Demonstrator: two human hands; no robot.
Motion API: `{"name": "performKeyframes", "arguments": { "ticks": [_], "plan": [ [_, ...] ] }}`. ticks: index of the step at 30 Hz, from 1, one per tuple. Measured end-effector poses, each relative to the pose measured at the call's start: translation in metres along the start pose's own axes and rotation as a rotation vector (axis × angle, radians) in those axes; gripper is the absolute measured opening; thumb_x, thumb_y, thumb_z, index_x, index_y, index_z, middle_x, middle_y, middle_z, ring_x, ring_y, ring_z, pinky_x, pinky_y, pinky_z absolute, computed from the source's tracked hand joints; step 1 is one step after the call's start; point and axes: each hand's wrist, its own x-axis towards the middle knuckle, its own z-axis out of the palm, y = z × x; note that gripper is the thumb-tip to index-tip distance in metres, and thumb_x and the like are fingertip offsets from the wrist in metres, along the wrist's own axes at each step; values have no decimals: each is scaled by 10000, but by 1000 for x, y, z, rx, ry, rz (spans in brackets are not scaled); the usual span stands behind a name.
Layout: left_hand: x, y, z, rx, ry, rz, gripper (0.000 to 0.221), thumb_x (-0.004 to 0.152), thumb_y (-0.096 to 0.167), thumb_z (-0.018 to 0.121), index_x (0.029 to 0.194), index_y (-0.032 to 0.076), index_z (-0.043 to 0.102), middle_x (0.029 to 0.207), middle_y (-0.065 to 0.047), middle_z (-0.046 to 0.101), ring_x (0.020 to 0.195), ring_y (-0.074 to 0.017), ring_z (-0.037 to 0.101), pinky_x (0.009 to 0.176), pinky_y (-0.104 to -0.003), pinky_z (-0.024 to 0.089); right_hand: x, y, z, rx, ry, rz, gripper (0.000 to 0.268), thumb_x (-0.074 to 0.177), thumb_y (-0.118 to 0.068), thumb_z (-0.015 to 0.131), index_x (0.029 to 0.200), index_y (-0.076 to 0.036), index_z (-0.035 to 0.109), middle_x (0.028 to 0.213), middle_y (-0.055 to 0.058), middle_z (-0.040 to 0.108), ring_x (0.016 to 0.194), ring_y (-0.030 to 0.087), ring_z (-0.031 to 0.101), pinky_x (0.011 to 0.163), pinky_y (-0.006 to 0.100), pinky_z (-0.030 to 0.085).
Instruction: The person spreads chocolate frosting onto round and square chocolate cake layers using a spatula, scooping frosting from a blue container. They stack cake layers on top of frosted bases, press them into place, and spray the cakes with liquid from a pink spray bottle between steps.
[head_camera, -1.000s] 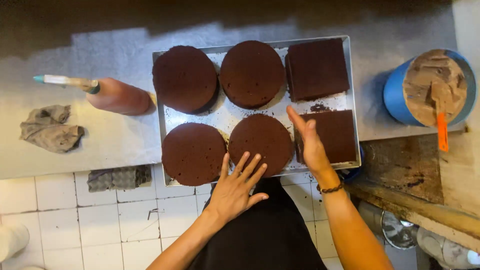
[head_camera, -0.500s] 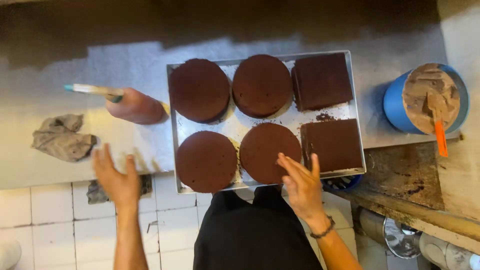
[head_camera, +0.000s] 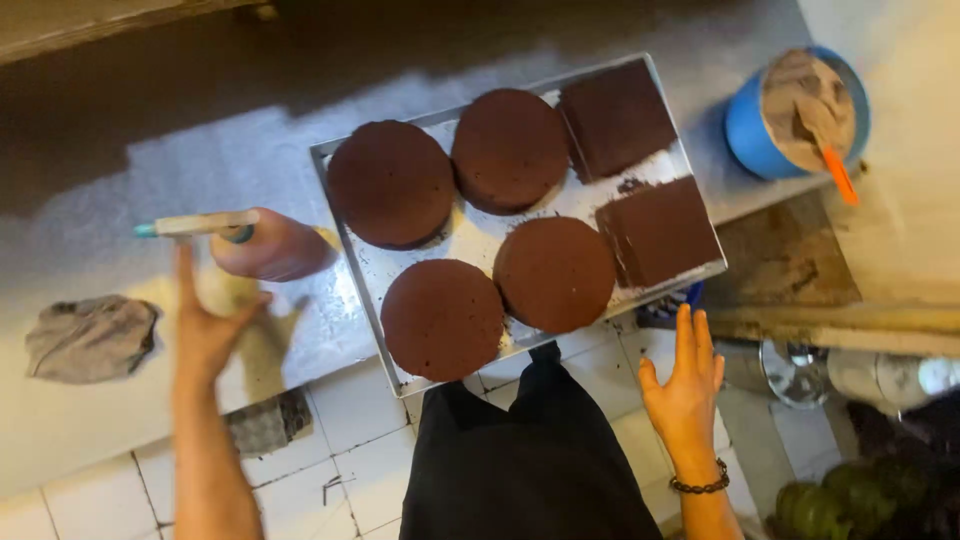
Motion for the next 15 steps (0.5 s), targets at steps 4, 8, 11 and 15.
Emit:
{"name": "performKeyframes", "arguments": {
  "ticks": [4,8,11,15],
  "plan": [
    [10,45,31,-353,-101,178,1079,669,-92,807,1569,40,227,1522,-230,413,1414,-378,431,1194,-464,349,-27,6,-6,-40,70,-72,819,806,-132,693,1558,7,400,1530,291,469,1374,414,470,1090,505,334],
    [39,26,42,-404,-131,163,955,677,-40,812,1468,49,284,1419,-183,438,1288,-337,487,1120,-429,396,-51,17,-4,-5,31,25,705,834,-201,686,1498,-67,494,1426,135,586,1280,333,550,1128,532,321],
    [56,4,46,-349,-141,96,864,698,29,820,1426,30,353,1338,-165,514,1194,-301,549,1060,-399,450,-77,20,-4,32,34,33,618,837,-184,697,1424,-50,557,1346,133,643,1209,324,601,1080,482,389],
    [17,-13,28,436,-243,155,512,832,112,695,1232,103,374,1150,-92,491,1012,-226,498,929,-340,457,-116,25,-10,72,69,34,537,844,-166,711,1352,-20,615,1253,138,686,1108,283,644,1031,399,445]
  ]
}}
